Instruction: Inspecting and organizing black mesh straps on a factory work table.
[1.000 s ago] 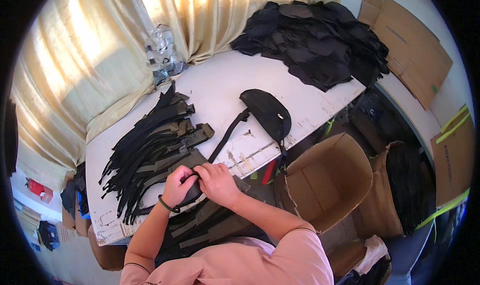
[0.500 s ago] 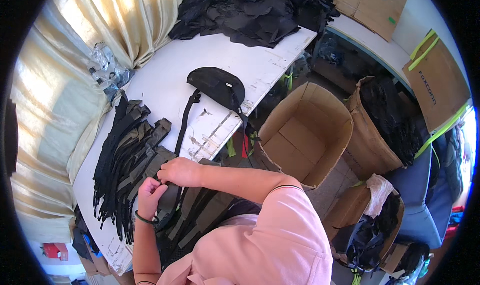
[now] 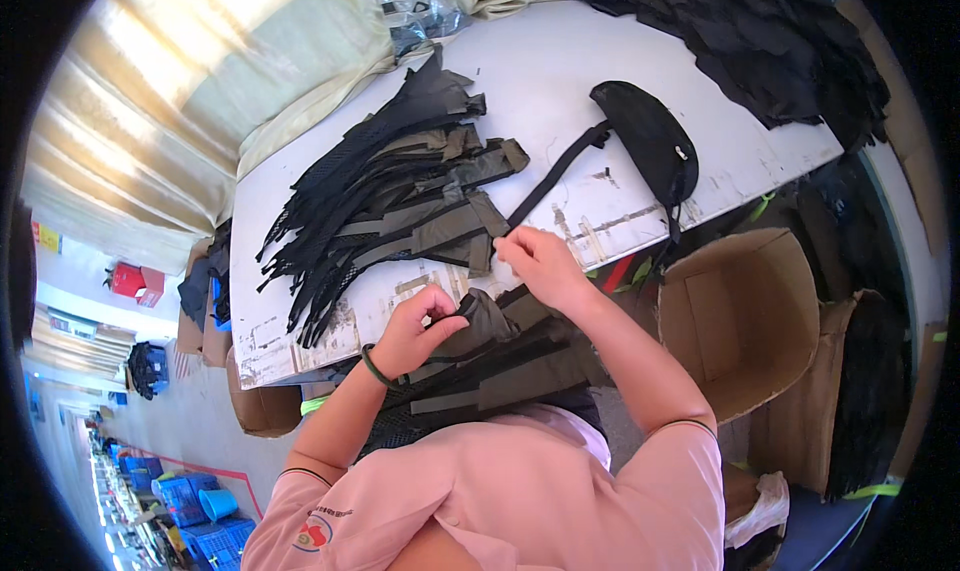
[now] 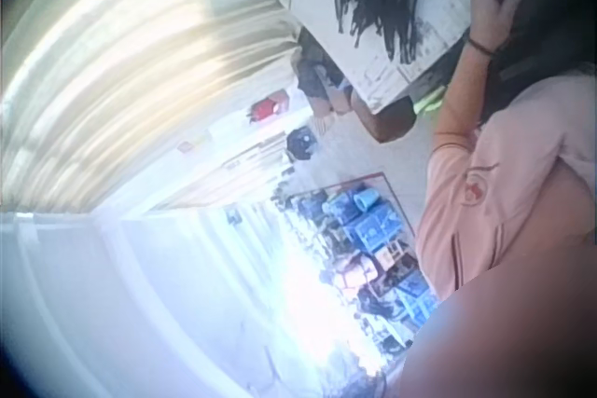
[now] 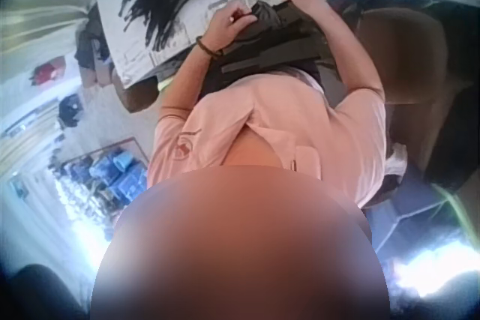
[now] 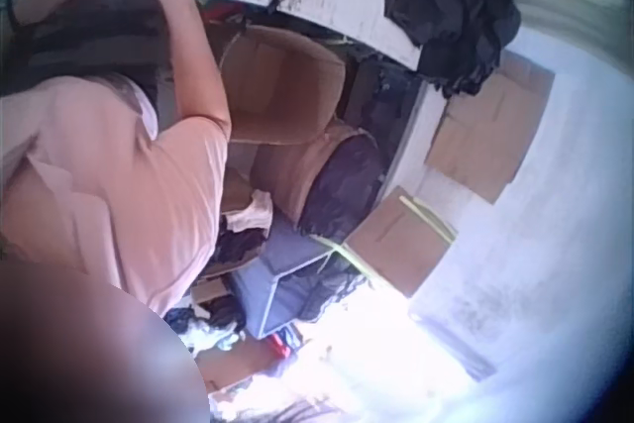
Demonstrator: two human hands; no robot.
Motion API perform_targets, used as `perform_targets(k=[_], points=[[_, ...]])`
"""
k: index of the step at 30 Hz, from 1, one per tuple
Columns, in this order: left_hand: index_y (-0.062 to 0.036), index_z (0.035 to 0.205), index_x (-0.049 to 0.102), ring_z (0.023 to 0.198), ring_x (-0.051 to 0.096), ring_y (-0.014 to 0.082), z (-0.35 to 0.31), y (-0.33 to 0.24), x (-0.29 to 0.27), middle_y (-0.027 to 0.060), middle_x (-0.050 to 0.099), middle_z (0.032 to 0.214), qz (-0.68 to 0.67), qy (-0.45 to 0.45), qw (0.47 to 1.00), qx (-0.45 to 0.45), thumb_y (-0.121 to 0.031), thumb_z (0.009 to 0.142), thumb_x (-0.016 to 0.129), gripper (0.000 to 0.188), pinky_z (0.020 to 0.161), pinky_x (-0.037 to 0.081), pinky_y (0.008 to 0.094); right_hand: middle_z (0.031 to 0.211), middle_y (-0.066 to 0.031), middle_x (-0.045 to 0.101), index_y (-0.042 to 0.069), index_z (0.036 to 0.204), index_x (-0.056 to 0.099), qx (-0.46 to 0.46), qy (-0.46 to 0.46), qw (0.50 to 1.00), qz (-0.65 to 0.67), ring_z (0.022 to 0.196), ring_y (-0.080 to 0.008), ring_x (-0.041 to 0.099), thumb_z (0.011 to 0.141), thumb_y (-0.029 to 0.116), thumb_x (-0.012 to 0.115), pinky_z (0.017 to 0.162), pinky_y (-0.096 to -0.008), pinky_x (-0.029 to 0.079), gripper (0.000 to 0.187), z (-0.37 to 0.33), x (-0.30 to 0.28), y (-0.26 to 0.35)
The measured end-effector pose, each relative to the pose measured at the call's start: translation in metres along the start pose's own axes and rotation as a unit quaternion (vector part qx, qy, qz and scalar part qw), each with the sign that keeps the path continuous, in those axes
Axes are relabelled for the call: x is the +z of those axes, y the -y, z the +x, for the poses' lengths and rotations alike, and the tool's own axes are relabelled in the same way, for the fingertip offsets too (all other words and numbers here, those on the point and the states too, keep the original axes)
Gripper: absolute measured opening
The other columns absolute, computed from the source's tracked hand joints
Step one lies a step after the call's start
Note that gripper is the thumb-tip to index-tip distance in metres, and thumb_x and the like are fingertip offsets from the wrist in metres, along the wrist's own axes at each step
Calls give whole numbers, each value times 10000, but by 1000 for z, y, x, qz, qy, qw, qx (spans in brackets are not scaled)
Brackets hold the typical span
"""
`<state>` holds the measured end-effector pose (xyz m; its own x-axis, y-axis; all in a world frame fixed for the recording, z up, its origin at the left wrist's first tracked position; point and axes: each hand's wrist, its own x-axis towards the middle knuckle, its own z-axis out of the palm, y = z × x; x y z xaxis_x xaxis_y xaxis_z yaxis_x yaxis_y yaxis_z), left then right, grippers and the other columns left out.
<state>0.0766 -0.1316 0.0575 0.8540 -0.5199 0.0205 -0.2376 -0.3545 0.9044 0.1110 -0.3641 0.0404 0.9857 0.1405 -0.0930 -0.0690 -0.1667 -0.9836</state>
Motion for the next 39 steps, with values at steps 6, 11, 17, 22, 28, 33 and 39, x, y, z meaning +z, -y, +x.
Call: perform_targets(k=[6,11,17,22,28,33,39], points=[[-31,880,515,668,453,69,1,6,-7,0,522,742,-43,-17,999,13,-94,858,680,178,602,417,227,747,17,557,21,874,604,23,195,977,76,668,-59,500,905,156,627,614,-221,422,141,-19,16,11],[-27,891,554,697,476,56,3,5,-11,-17,553,787,-70,19,996,-58,-110,879,652,128,637,431,220,767,16,575,20,905,609,-33,203,977,56,706,-69,524,918,147,598,650,-222,438,128,-24,25,14],[-21,1020,620,856,549,62,-1,7,-23,-28,611,918,-265,-7,962,-67,-44,879,619,143,785,440,214,910,-1,609,27,1002,609,51,232,943,233,838,-95,567,922,144,579,771,-248,460,145,-22,18,6],[-4,1031,633,899,549,79,-1,10,-26,-2,621,951,-291,-32,955,-43,-21,884,592,153,828,436,231,1049,-33,615,29,1093,577,79,346,870,342,969,-122,568,872,163,659,869,-281,450,270,-36,32,2],[-4,1041,637,913,549,87,-1,1,-34,16,619,987,-265,-21,963,-32,-2,890,555,171,841,435,239,791,-24,602,32,1027,555,126,236,899,345,695,-127,578,892,116,618,673,-268,485,171,-36,34,10],[-14,1018,651,877,544,71,-2,-16,-21,23,643,963,-126,-24,990,-57,-144,878,634,192,800,447,241,627,-5,490,63,1007,541,-101,7,993,-59,561,-93,453,929,74,544,532,-261,402,79,-36,33,13],[8,991,662,758,561,69,-4,4,-28,2,657,860,-209,-53,960,-181,-217,914,620,241,715,472,236,674,8,497,51,984,562,-71,-73,993,54,592,-83,457,912,98,589,545,-246,405,91,-30,17,27]])
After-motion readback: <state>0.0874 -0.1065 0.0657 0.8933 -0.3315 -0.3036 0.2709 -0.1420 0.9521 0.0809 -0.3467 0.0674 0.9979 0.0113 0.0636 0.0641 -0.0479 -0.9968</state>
